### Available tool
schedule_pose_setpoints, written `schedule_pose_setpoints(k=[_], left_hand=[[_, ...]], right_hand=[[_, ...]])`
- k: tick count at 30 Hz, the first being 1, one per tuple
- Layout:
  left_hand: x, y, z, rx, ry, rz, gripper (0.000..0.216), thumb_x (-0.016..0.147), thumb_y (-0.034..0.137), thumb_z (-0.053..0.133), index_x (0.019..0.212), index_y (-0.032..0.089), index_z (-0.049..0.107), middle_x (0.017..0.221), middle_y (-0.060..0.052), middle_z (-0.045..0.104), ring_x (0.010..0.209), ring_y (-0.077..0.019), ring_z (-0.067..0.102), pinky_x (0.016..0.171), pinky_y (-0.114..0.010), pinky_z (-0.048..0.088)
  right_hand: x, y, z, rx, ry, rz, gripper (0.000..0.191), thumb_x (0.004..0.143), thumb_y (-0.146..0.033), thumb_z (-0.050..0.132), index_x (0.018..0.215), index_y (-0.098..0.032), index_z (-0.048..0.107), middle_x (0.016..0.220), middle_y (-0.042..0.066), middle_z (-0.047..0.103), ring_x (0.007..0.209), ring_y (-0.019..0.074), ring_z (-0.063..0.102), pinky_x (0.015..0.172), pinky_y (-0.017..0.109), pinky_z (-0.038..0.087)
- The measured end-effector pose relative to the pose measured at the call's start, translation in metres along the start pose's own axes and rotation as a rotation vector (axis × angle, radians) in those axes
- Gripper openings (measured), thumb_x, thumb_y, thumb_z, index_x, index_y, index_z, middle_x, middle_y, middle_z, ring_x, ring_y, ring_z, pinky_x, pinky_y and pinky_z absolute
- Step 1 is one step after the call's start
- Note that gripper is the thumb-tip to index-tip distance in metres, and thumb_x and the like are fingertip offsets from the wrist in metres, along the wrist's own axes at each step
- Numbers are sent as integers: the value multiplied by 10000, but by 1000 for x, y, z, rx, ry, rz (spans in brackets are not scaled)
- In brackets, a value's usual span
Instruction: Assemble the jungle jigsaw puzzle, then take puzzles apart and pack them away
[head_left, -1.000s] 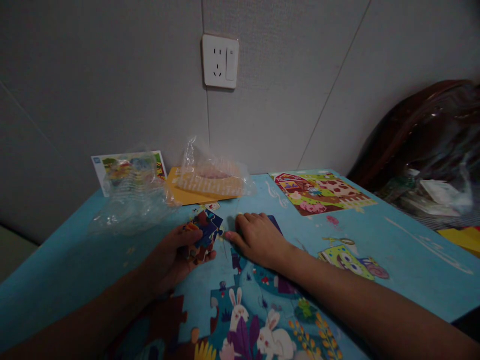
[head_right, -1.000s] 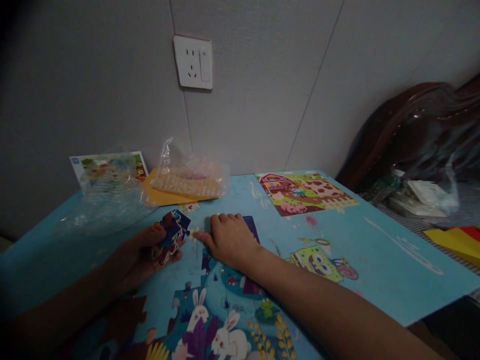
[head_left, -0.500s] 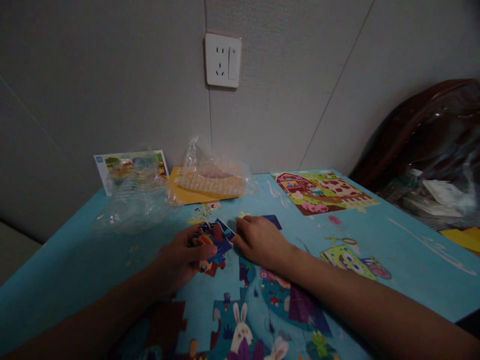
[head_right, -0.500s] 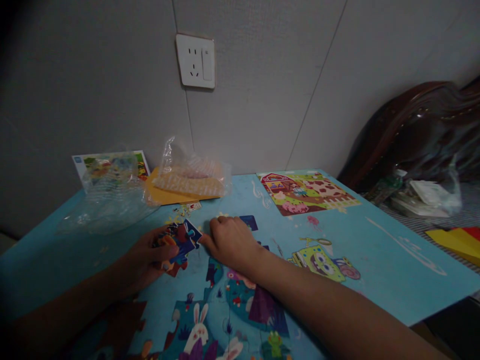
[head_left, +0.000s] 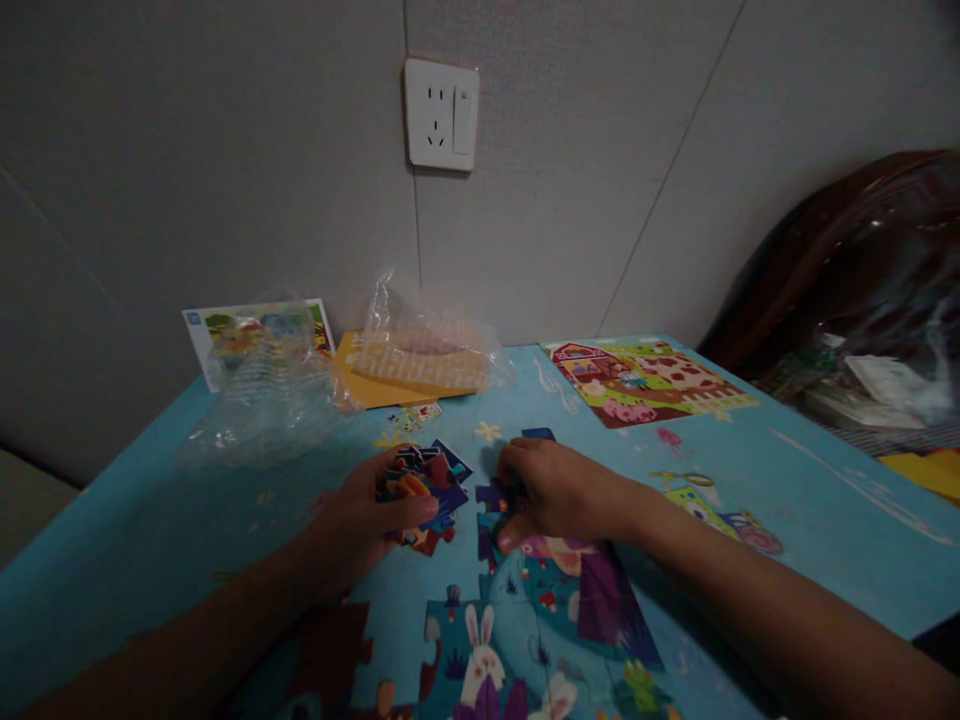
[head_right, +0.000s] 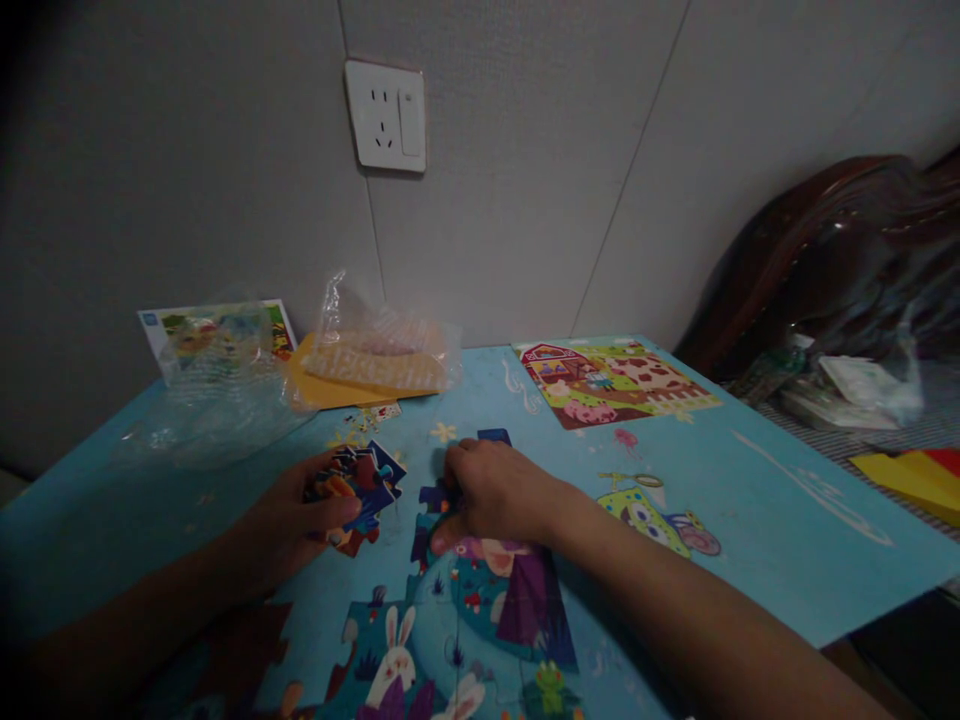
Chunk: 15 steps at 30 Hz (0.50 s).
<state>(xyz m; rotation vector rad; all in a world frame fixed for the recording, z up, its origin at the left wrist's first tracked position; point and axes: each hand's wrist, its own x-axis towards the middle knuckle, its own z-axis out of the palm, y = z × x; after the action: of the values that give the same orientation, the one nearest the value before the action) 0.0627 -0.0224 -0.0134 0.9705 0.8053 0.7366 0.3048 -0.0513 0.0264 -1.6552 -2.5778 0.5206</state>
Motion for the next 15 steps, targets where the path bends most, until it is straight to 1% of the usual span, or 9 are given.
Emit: schedule_pose_setpoints(k=[4, 7, 10, 15], left_hand=[[0, -3, 1, 29, -6, 2, 480, 537, 284, 882, 949, 173, 664, 786, -17, 646, 671, -139, 605, 582, -236, 470], [0, -4, -2, 26, -25, 10, 474, 559, 282, 874, 969, 174, 663, 823, -27, 656, 708, -149, 620, 616, -248, 488], [0, -5, -4, 39, -31, 28, 438, 581, 266, 868, 960, 174, 668, 813, -17, 645, 694, -127, 604, 608, -227, 482], [0, -4, -2, 34, -32, 29, 433, 574, 262, 872, 947, 171, 673, 787, -10, 633, 655, -105, 578, 554, -194, 450]], right_hand=[[3, 1, 2, 54, 37, 13, 572, 628, -590, 802, 947, -156, 611, 903, 70, 636, 723, 184, 545, 582, 281, 351], [4, 0, 2, 129, 35, 49, 507, 622, -499, 846, 914, -161, 607, 834, 37, 632, 691, 161, 529, 567, 264, 331], [5, 0, 1, 208, 53, 55, 409, 649, -371, 855, 908, -172, 609, 778, -3, 613, 665, 134, 517, 566, 244, 330], [7, -3, 0, 319, 94, 95, 364, 683, -251, 829, 971, -167, 622, 762, -22, 598, 652, 119, 518, 566, 232, 344]])
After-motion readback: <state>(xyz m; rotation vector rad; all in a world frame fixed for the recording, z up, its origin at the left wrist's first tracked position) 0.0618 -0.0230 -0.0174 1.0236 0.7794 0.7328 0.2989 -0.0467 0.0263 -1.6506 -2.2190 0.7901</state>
